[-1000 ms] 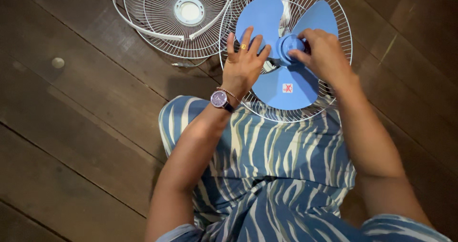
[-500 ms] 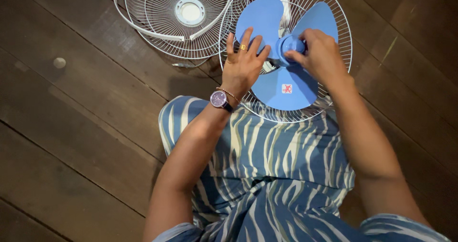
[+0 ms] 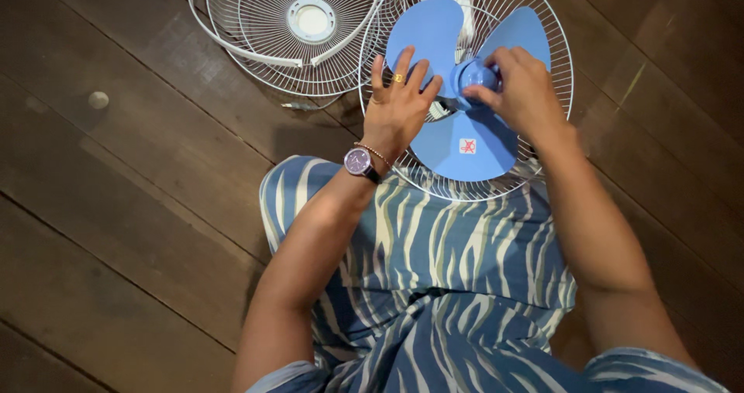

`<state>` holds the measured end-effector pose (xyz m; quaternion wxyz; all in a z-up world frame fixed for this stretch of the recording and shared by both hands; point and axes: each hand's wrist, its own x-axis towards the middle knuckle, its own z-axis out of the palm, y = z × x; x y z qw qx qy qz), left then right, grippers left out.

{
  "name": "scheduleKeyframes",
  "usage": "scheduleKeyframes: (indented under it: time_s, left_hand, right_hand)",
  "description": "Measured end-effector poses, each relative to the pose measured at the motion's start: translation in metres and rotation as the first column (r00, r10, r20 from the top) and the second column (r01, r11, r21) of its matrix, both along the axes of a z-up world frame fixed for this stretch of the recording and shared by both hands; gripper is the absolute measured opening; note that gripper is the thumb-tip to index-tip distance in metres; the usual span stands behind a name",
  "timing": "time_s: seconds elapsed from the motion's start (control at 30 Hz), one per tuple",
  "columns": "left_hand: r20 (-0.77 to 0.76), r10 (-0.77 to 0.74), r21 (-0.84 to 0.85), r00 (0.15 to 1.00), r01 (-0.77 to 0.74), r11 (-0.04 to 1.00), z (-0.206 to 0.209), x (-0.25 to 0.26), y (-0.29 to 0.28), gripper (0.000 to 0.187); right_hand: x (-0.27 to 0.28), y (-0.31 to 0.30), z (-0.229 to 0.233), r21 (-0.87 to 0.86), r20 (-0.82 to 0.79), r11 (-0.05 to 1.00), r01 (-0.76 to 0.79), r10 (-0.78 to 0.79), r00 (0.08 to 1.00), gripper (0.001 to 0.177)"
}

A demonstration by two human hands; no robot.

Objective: The person sits on the floor and reassembles an electric fan. They attach the blue fan blades to the motor shaft, secure them with a nut, and then place the front wire cage over the blades.

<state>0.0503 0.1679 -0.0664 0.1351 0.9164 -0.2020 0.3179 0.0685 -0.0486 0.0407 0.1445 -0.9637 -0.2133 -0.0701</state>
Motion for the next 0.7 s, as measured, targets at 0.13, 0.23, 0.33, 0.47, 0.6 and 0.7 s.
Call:
scheduleKeyframes:
  time_s: [0.13, 0.23, 0.33, 0.47, 0.6, 0.7]
  left_hand:
    - [-0.006, 0.0, -0.001, 1.0, 0.0, 1.0, -0.001, 0.0, -0.001, 0.029]
    - [-0.016, 0.006, 0.008, 1.0, -0.006, 1.0, -0.001, 0.001, -0.002, 0.029]
    - [-0.014, 0.02, 0.035, 1.0, -0.019, 0.999, -0.002, 0.001, -0.002, 0.03]
    - [-0.021, 0.003, 0.01, 1.0, -0.003, 1.0, 0.0, 0.0, -0.003, 0.03]
    - [0.004, 0.008, 0.022, 1.0, -0.008, 1.0, 0.0, -0.001, 0.0, 0.028]
    - [0.016, 0.011, 0.01, 1.0, -0.011, 1.0, 0.002, 0.0, -0.001, 0.028]
  right_hand:
    - [0.002, 0.006, 0.003, -0.085, -0.022, 0.989, 0.121, -0.123, 0.992, 0.053]
    - [-0.004, 0.005, 0.02, 0.086, -0.022, 0.996, 0.028, -0.026, 0.999, 0.053]
    - [-0.013, 0.005, 0.03, 0.218, -0.036, 0.969, -0.114, 0.125, 0.992, 0.049]
    - [-0.011, 0.008, 0.021, 0.122, -0.075, 0.992, -0.019, 0.028, 0.997, 0.041]
    - [-0.007, 0.008, 0.009, -0.075, -0.083, 0.982, 0.172, -0.178, 0.98, 0.05]
    - [-0.004, 0.002, 0.013, -0.05, -0.025, 0.984, 0.173, -0.174, 0.984, 0.05]
